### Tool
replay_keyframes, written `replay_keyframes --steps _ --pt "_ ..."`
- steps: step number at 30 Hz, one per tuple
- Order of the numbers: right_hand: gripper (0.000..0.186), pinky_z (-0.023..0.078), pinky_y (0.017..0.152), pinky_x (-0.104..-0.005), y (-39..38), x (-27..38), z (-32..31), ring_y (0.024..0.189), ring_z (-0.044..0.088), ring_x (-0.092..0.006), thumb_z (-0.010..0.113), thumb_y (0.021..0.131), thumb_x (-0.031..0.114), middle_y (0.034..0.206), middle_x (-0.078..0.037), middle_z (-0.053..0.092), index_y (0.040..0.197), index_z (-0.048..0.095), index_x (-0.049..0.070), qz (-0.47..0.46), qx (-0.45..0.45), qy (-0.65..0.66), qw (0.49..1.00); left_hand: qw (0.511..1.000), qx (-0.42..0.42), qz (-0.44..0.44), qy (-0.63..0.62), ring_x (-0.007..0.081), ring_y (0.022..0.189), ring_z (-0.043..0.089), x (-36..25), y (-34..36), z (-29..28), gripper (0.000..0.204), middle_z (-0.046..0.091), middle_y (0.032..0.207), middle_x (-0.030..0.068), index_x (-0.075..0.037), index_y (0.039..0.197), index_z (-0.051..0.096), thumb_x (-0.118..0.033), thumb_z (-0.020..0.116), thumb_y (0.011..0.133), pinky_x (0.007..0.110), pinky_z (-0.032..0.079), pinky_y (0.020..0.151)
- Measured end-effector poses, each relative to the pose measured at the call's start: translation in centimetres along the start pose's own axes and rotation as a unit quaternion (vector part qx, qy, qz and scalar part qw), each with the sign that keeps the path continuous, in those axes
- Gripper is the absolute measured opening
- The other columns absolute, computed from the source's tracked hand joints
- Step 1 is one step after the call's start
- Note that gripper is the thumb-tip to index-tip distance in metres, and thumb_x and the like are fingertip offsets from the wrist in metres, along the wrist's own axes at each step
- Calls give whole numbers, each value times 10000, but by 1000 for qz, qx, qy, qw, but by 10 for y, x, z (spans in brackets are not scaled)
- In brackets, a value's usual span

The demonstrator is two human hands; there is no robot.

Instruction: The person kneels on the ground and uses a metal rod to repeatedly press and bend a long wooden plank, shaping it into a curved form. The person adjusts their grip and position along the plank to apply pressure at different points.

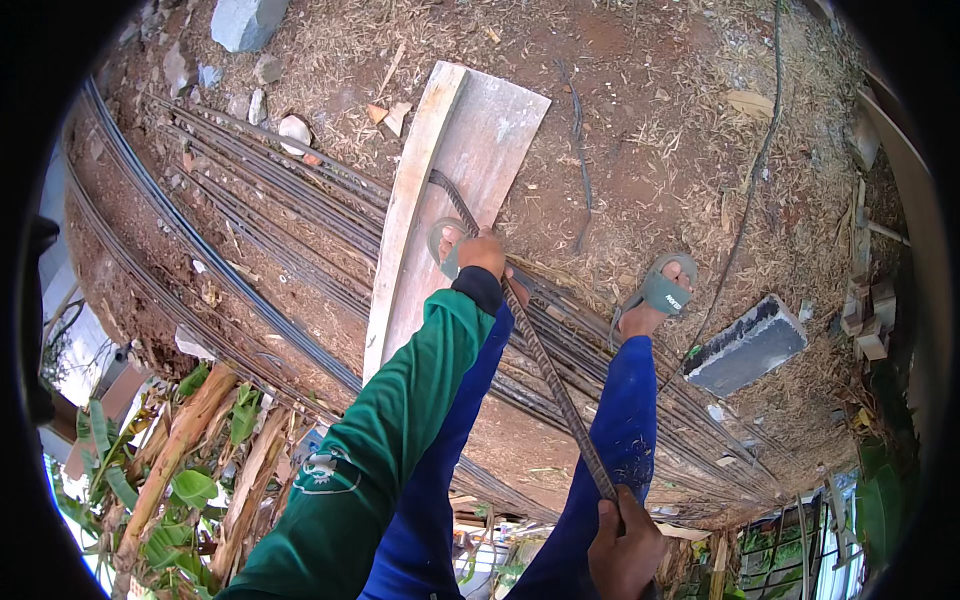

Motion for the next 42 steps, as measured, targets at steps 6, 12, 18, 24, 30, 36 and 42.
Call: replay_keyframes --steps 6,12,18,24,30,36,42 --pt "344 516 678 -348 86 -76 -6 686 663 -254 644 946 255 782 -200 683 1062 689 -66 -40 0 50 998 944 -206 -177 -189 441 694 654 -17 -33 -5 480 645 705 298 79 723 652 -317 538 970 514 495 645" --pt "396 514 807 -349 187 -180 32 885 672 -220 661 951 286 956 -193 716 1101 675 -80 -84 32 116 989 908 -211 -252 -259 498 801 631 -33 -43 20 524 642 815 343 112 796 623 -348 477 999 545 485 719" --pt "363 511 768 -318 231 -203 44 856 636 -153 642 967 284 908 -149 711 1112 679 -47 -78 75 148 983 892 -282 -249 -251 472 732 629 -32 -40 35 472 632 740 305 120 805 600 -313 539 982 514 468 661" --pt "308 466 568 -326 65 -70 2 601 592 -194 638 947 225 736 -143 641 1087 672 -47 -85 13 25 996 951 -120 -169 -230 390 658 661 -10 -34 -14 468 649 657 235 141 879 597 -316 527 959 438 523 630" --pt "359 549 691 -451 -18 31 -14 820 682 -435 606 960 286 942 -276 688 1193 664 19 -8 69 18 997 985 59 -57 -155 328 788 659 -6 -29 -33 458 643 622 152 66 974 620 -347 424 964 410 462 880" --pt "293 453 575 -324 53 -18 -20 606 570 -201 634 941 207 718 -143 629 1064 679 -55 22 24 29 999 968 -176 -100 -148 432 765 670 -9 -30 -31 460 678 763 270 80 776 674 -330 548 943 495 515 713" --pt "319 469 688 -298 158 -124 0 743 559 -129 645 969 247 789 -95 665 1030 685 -64 -57 27 135 989 919 -238 -221 -224 451 695 652 -32 -36 3 464 639 693 306 105 739 617 -299 558 961 498 489 645"
Point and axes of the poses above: each hand's wrist, its own y-axis towards the middle knuckle, its own z-axis out of the palm, x = y × z, the point moved 9 cm from there along y, towards the middle knuckle
